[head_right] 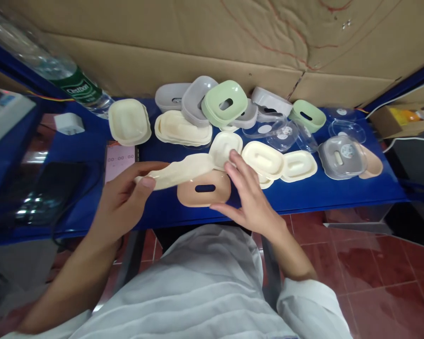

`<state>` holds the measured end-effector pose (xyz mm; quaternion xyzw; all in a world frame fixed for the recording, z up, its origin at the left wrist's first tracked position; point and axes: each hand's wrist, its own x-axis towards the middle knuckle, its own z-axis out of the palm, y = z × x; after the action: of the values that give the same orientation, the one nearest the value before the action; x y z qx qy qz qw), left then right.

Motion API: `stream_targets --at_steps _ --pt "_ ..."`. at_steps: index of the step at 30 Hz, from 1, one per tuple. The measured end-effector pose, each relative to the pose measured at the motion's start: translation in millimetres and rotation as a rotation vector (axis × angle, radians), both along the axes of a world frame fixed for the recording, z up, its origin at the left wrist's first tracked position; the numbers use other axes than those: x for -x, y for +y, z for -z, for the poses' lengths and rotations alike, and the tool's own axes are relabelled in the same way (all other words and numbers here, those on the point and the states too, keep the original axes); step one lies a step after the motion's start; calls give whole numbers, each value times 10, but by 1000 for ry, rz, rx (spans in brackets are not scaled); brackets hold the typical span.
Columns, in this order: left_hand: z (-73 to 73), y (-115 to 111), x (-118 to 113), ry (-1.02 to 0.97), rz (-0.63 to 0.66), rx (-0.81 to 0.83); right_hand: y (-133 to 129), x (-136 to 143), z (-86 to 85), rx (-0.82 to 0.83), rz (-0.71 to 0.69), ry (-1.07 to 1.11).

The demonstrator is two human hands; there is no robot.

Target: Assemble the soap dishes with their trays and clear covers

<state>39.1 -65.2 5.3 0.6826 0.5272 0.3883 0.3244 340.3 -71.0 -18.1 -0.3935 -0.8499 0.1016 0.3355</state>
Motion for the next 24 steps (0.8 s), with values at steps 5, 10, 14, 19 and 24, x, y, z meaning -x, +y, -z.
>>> stream_targets --at_steps 5,10,14,19,24 --pt "162 -103 -137 -201 113 75 138 192 27 243 122 325" --pt "529 -161 -236 295 210 -238 75 -164 130 336 544 610" --pt "619 -197 -154 571 387 -333 -114 -432 192 380 679 666" --pt "561 -453 200 456 222 -384 -264 -330 309 447 645 610" --pt "536 -691 342 308 4 -443 -259 85 411 417 521 426"
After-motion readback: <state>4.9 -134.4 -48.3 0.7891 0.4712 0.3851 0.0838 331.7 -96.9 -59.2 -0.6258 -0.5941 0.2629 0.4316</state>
